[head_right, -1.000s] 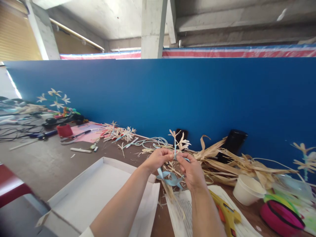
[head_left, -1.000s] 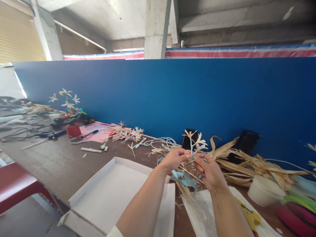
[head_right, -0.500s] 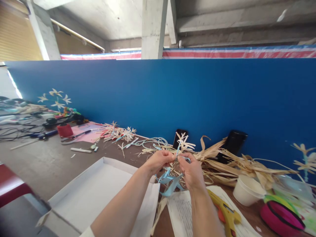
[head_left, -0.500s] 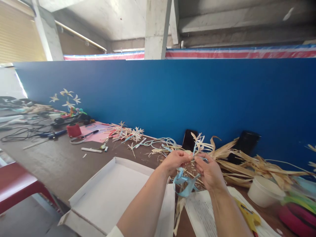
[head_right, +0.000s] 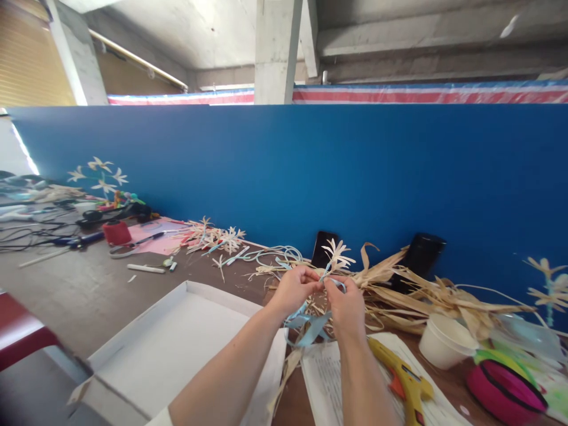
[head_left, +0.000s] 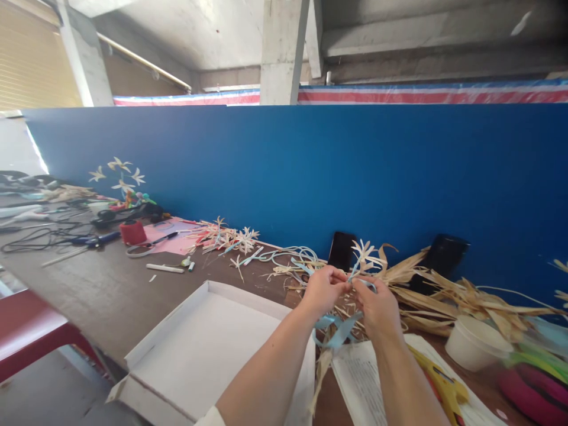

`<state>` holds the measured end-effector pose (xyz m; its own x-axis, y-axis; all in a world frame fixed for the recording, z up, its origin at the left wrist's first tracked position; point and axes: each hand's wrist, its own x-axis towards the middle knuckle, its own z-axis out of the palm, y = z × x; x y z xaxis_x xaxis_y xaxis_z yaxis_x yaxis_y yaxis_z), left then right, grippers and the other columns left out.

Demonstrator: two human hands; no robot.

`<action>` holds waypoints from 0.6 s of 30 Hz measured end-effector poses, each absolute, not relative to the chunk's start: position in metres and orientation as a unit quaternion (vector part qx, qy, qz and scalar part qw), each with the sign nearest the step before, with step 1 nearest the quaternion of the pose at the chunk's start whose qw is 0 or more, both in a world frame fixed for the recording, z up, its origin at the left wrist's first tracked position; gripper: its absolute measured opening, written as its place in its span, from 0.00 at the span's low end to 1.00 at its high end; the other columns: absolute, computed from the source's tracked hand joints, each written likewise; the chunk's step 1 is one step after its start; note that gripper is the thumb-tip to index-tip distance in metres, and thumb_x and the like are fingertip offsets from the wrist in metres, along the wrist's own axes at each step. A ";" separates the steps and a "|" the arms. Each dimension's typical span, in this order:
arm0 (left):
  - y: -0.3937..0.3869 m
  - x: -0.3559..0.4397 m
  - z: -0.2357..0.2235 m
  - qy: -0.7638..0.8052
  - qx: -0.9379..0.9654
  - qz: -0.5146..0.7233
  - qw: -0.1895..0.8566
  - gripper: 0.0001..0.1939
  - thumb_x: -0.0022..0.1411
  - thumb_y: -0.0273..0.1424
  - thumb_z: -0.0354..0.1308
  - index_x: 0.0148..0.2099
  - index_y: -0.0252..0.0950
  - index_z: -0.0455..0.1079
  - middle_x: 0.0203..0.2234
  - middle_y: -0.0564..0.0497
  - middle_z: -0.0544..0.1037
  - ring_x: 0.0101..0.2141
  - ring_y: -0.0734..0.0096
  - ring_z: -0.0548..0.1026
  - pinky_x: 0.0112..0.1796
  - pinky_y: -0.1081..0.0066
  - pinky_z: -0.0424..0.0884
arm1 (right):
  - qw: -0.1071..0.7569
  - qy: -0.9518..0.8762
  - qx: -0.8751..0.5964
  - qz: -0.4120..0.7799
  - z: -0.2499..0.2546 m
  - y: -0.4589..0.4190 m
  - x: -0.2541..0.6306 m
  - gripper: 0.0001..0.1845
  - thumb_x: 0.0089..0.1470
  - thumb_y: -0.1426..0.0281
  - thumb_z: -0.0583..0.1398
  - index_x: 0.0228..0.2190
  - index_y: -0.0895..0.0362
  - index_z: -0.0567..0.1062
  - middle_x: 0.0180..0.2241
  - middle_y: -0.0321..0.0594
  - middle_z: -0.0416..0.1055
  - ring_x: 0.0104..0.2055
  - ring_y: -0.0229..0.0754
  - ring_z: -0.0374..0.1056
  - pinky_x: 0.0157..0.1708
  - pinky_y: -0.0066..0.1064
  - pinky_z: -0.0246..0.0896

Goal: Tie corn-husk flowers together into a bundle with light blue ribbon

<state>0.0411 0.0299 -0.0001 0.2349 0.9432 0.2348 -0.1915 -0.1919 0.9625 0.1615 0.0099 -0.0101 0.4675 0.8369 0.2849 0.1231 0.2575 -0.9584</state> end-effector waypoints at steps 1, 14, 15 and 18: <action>0.029 0.042 -0.001 0.342 0.579 0.531 0.516 0.12 0.46 0.32 0.64 0.33 0.33 0.68 0.24 0.51 0.74 0.27 0.73 0.72 0.31 0.73 0.66 | 0.655 -0.440 -0.557 0.258 -0.009 0.009 0.162 0.19 0.36 0.59 0.64 0.30 0.59 0.74 0.15 0.32 0.65 0.17 0.37 0.58 0.18 0.29 0.52; 0.019 0.040 0.003 0.410 0.667 0.531 0.326 0.07 0.53 0.30 0.55 0.32 0.39 0.75 0.27 0.53 0.77 0.30 0.71 0.72 0.32 0.73 0.62 | 0.581 -0.513 -0.618 0.131 0.014 -0.004 0.156 0.12 0.39 0.61 0.62 0.25 0.57 0.74 0.25 0.40 0.73 0.26 0.43 0.64 0.29 0.32 0.56; 0.021 0.040 0.002 0.404 0.666 0.530 0.335 0.07 0.53 0.30 0.55 0.31 0.38 0.75 0.26 0.53 0.77 0.30 0.71 0.71 0.32 0.73 0.63 | 0.582 -0.514 -0.616 0.131 0.015 -0.005 0.155 0.12 0.39 0.61 0.62 0.25 0.57 0.74 0.25 0.40 0.73 0.26 0.42 0.64 0.29 0.32 0.56; 0.027 0.040 -0.002 0.386 0.656 0.528 0.377 0.08 0.52 0.31 0.55 0.30 0.36 0.75 0.24 0.53 0.76 0.28 0.72 0.70 0.32 0.73 0.63 | 0.589 -0.506 -0.613 0.144 0.016 -0.006 0.154 0.12 0.39 0.62 0.63 0.27 0.57 0.75 0.24 0.39 0.72 0.25 0.42 0.64 0.28 0.32 0.56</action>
<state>0.0400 0.0266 -0.0016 0.1444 0.9043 0.4018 0.1085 -0.4181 0.9019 0.1541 -0.0063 0.0160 0.4463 0.7902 0.4199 0.4512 0.2065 -0.8682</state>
